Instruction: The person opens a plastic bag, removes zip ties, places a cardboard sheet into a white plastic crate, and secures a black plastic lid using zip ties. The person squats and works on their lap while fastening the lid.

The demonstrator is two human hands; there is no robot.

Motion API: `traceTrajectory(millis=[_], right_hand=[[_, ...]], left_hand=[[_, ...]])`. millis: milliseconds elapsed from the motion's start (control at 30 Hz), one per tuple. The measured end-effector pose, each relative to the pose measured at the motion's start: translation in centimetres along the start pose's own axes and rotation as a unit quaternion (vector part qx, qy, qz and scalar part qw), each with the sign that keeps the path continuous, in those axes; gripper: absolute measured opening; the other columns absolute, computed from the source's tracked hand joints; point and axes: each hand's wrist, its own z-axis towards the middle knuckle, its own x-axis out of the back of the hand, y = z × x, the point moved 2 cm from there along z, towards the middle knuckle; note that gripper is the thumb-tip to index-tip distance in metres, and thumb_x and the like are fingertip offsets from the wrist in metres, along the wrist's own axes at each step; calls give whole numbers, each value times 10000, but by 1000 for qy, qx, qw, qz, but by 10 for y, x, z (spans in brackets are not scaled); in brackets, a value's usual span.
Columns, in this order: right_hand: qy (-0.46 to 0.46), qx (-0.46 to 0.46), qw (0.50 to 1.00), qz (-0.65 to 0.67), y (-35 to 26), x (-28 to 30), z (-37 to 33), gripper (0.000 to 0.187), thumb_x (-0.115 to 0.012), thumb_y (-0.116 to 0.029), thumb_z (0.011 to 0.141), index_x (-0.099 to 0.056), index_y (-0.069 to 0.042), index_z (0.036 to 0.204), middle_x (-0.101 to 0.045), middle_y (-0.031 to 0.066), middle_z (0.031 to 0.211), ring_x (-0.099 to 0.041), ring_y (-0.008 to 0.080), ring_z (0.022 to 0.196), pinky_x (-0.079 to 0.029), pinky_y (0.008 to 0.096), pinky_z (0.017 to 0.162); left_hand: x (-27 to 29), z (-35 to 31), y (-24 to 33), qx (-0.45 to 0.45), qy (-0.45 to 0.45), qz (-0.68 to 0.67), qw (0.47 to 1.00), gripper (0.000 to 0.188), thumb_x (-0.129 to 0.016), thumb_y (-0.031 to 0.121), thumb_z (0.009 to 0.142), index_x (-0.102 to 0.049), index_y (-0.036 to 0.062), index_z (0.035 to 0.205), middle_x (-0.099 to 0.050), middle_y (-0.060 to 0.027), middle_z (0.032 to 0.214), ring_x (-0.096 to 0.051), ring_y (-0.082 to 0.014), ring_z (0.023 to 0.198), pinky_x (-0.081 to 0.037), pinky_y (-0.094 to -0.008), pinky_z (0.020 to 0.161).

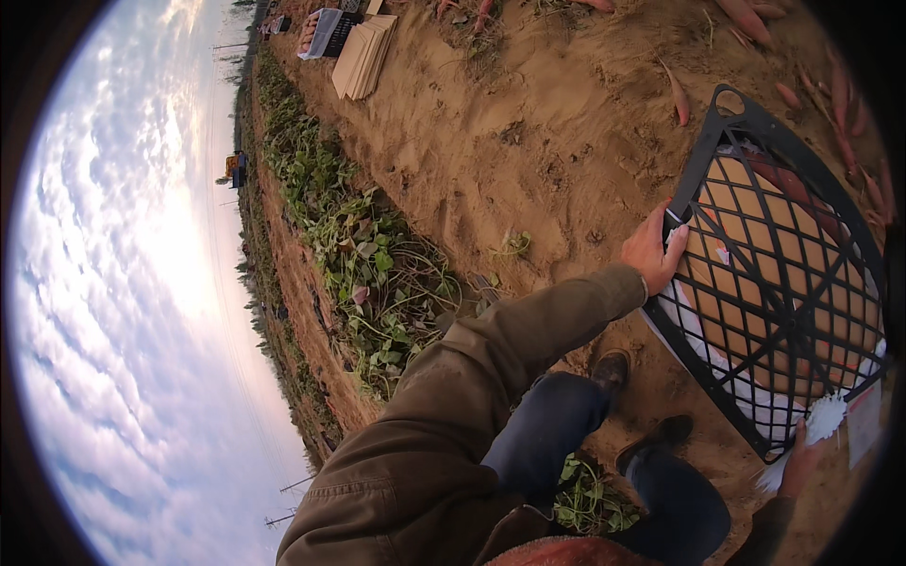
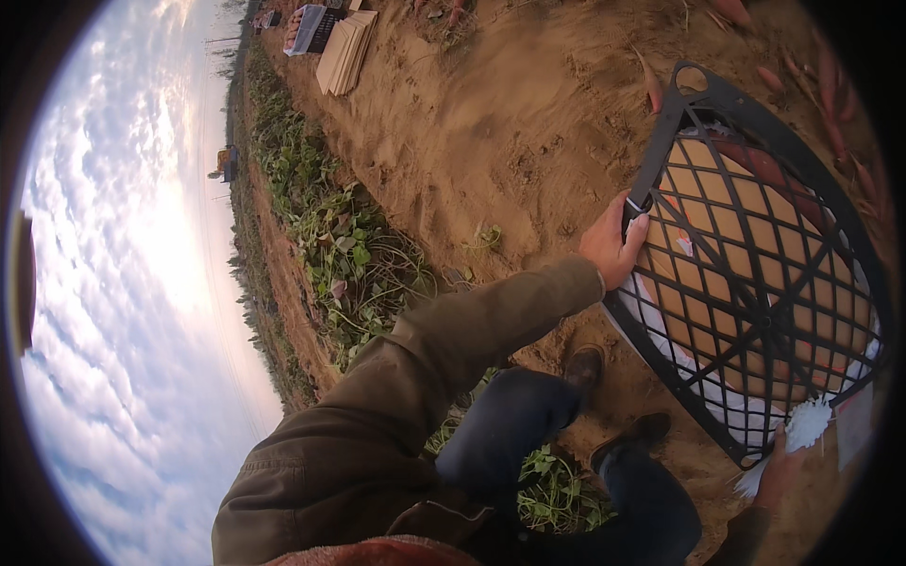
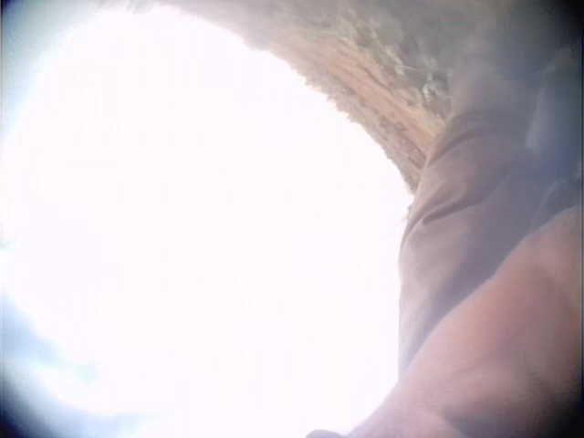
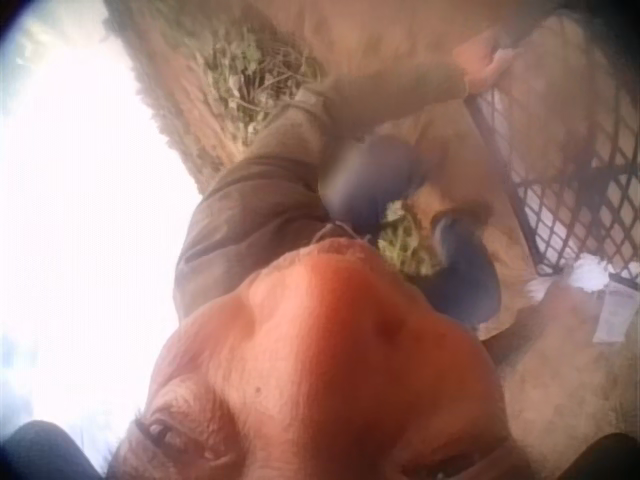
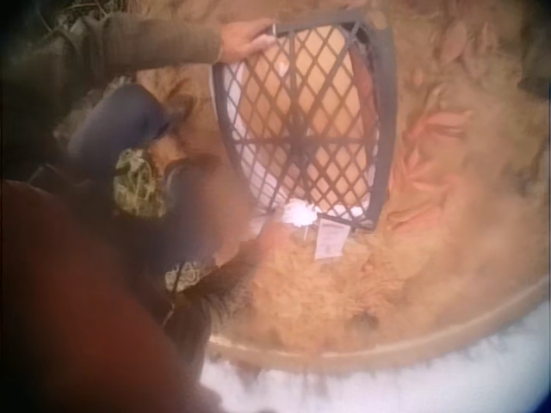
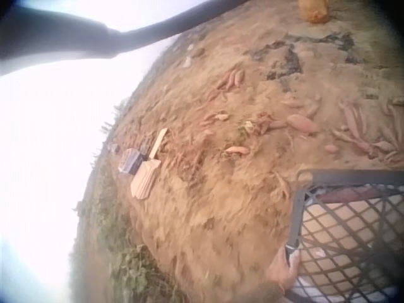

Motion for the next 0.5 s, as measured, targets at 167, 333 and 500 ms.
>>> traceTrajectory(millis=[167, 333, 500], right_hand=[[132, 38, 991, 9, -85, 5, -24, 677, -741, -380, 1009, -530, 54, 1484, -677, 263, 1342, -656, 386, 1209, -480, 439, 1038], [-197, 13, 632, 749, -154, 42, -89, 653, -781, -349, 952, -577, -5, 1468, -728, 238, 1260, -700, 388, 1158, -517, 453, 982], [-85, 124, 989, 2, -213, 119, -184, 628, -814, -281, 866, -635, -26, 1411, -750, 240, 1203, -719, 404, 1118, -538, 462, 952]], left_hand=[[13, -8, 19, 34, 19, 25, 999, 709, -518, 546, 1073, -446, 20, 1542, -642, -300, 1356, -643, -462, 1219, -485, -492, 1069], [96, -83, 99, -111, 89, 32, 989, 539, -596, 367, 1086, -513, 20, 1489, -613, -245, 1387, -633, -419, 1244, -496, -482, 1075], [298, -216, 234, -210, 85, -205, 952, 516, -541, 336, 1123, -526, -51, 1463, -552, -222, 1491, -556, -310, 1398, -482, -440, 1134]])
